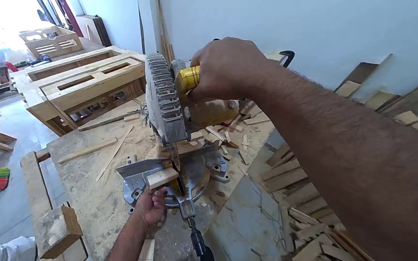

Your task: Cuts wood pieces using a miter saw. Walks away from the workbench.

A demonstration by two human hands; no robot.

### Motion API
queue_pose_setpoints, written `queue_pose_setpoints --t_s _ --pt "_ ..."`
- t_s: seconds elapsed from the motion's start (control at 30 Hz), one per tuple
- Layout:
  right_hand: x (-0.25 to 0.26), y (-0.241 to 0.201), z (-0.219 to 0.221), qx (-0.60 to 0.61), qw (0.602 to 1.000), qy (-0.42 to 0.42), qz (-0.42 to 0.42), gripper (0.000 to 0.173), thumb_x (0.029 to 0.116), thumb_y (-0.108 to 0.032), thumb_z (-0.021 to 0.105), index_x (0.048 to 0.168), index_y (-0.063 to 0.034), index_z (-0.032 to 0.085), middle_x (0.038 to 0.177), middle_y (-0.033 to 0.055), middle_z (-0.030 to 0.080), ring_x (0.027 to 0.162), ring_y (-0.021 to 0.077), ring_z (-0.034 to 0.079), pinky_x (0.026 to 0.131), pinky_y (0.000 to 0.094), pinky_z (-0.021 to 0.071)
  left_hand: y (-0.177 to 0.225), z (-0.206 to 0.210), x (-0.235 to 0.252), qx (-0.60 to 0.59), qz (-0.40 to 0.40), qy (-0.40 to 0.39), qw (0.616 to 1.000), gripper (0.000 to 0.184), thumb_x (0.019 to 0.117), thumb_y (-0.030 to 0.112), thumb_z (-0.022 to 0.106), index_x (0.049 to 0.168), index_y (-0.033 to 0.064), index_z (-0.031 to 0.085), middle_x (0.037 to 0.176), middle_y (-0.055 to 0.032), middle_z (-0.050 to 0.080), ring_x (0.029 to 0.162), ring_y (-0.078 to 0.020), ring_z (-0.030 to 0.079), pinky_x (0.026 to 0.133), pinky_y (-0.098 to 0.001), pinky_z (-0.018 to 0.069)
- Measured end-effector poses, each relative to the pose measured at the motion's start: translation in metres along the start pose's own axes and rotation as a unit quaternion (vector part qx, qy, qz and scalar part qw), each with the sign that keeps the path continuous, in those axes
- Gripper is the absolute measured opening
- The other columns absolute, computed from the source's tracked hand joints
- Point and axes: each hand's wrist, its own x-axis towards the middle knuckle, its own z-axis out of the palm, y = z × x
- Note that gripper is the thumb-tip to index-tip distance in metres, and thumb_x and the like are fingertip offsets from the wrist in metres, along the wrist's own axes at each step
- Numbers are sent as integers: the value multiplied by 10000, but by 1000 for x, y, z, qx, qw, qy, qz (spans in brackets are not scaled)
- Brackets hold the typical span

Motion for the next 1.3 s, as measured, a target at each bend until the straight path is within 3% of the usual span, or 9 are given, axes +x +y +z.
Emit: queue_pose_setpoints --t_s 0.17,0.27,0.33,0.4,0.47,0.67,0.93,1.1,1.3 --pt "2 0 1 -9 1000 3 -4 420 744 -595 738 976 -249 694 832 26 648 826 262 654 611 540 472 1 -17 -21 287 175 103 936 498 1130 364 261 912 49 579 554 0 473 389 -79 423 358 -215 387" --pt "2 1 0 -3 1000 6 -3 408 755 -572 740 1008 -255 708 837 24 658 834 263 659 620 553 471 13 -34 -25 573 426 150 684 209 1025 230 581 1028 50 688 749 -31 656 627 -142 615 596 -343 538" --pt "2 2 1 -1 1000 5 -9 373 757 -563 742 961 -253 703 807 16 644 814 253 652 612 548 466 32 -39 -20 707 472 152 505 431 927 358 735 1269 103 678 1148 -86 693 1067 -244 663 936 -486 560" --pt "4 2 0 -8 1000 -5 -14 366 765 -574 740 882 -233 679 760 20 618 763 253 638 583 539 456 52 -40 1 790 444 152 394 559 904 443 753 1380 171 646 1389 -131 606 1328 -340 532 1105 -560 445" --pt "8 1 -2 -15 999 -25 -14 395 773 -595 746 778 -214 641 715 29 593 710 253 622 557 532 457 60 -42 21 830 419 154 335 430 960 454 676 1329 234 694 1322 -74 667 1309 -295 560 1110 -523 444" --pt "6 -13 -17 -27 994 -101 17 472 857 -524 761 636 -154 567 624 57 546 600 235 563 517 483 435 46 -40 53 819 487 120 279 343 973 451 656 1232 249 755 1100 -68 723 1114 -268 651 1004 -504 509" --pt "-2 -2 -2 37 971 -231 -42 466 791 -644 784 811 -191 678 626 12 611 560 166 607 520 459 533 56 -48 73 812 493 90 297 512 927 638 618 1319 317 693 1294 -39 651 1247 -237 577 1089 -503 451" --pt "-54 -1 38 -29 992 -98 -78 256 749 -530 750 846 -322 639 607 -75 544 523 145 558 424 439 440 60 -50 77 801 486 71 343 548 911 649 644 1328 298 695 1440 -27 592 1375 -226 505 1159 -499 402" --pt "-80 0 67 -58 994 14 -88 270 691 -486 688 847 -272 631 617 -60 533 510 190 564 400 448 402 59 -52 77 791 509 68 333 541 921 662 620 1292 281 721 1418 13 634 1374 -203 527 1160 -488 403"
